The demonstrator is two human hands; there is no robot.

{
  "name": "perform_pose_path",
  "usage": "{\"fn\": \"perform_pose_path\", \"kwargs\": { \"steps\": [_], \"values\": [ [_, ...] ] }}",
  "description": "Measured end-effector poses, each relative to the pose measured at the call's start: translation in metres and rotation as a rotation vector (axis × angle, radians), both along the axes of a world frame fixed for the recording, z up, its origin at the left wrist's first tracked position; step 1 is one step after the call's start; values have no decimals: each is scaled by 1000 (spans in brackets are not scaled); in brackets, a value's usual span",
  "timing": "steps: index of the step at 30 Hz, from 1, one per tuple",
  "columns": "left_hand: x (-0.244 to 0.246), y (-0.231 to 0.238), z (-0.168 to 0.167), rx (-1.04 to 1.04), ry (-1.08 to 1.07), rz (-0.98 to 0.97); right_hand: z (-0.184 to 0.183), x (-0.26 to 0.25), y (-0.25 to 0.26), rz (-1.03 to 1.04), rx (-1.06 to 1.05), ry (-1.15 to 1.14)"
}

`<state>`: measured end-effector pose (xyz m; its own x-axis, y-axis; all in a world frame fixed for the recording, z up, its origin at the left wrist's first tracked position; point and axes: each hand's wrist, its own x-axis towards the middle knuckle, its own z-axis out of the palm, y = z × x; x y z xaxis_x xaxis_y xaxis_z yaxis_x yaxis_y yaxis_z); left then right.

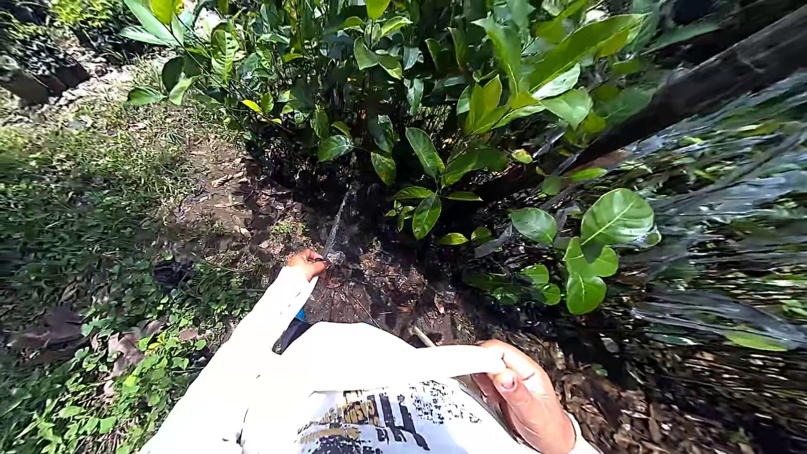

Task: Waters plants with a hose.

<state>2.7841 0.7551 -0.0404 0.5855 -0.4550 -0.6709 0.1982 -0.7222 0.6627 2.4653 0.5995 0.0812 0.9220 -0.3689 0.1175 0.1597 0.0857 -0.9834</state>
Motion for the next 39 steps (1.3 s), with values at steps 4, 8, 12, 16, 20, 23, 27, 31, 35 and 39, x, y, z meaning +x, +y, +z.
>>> {"fn": "perform_pose_path", "kwargs": {
  "steps": [4,8,12,16,20,23,27,31,35,39],
  "values": [
    [25,18,4,-22,44,4,7,23,12,-9,7,23],
    [49,43,1,-83,96,126,9,45,27,0,8,47],
    [70,61,-3,-54,37,195,11,62,41,40,2,62],
    [89,81,-13,-30,-47,211,11,76,53,35,-5,82],
    [109,96,-19,-10,-62,192,12,90,66,31,-14,88],
    [117,103,-19,8,-62,168,12,99,76,26,1,99],
    [127,114,-23,20,-31,108,10,113,91,21,3,108],
    [142,120,-25,51,6,55,9,129,105,15,1,125],
    [158,129,-32,7,48,60,7,145,121,11,5,124],
    [172,138,-40,14,51,-50,5,158,136,-24,9,134]
  ]
}}
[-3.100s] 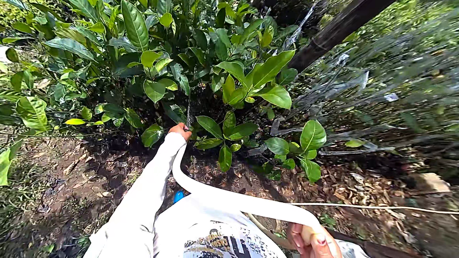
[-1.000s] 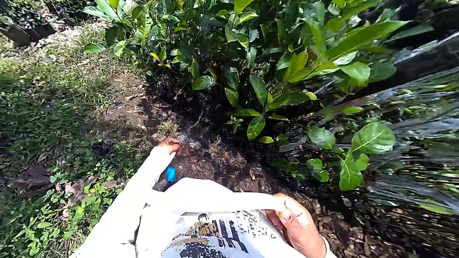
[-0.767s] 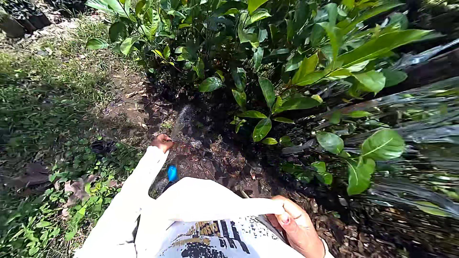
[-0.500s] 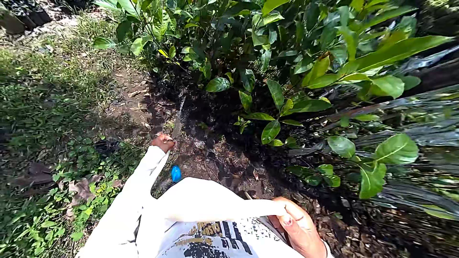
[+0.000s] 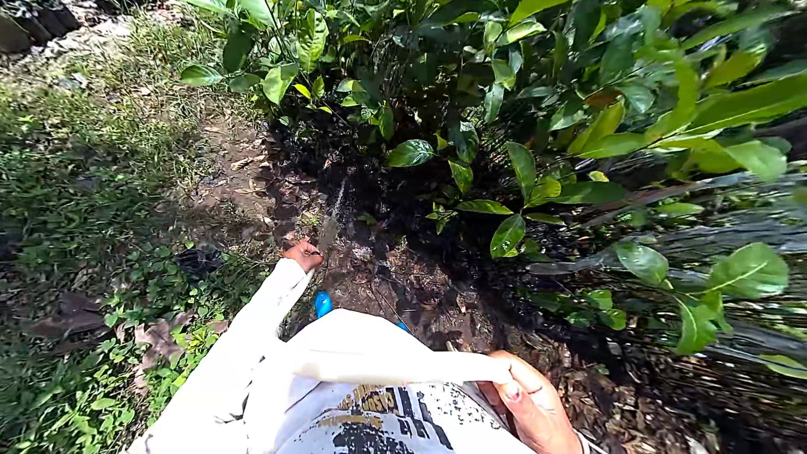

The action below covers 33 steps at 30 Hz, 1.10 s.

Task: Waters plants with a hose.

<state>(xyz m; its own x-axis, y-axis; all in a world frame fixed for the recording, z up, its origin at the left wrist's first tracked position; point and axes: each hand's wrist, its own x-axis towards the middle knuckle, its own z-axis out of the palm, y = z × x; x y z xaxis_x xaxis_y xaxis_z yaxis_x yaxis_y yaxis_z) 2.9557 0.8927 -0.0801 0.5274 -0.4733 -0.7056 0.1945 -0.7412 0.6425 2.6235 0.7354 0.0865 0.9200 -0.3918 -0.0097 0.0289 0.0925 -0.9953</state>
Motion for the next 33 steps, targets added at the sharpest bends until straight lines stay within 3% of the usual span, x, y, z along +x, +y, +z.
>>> {"fn": "perform_pose_path", "kwargs": {
  "steps": [5,18,33],
  "values": [
    [8,10,-10,-22,85,49,0,18,12,-20,-8,25],
    [35,33,-7,-83,-1,210,-5,46,18,53,-20,6],
    [40,31,2,-51,46,168,-5,51,17,26,-13,12]
  ]
}}
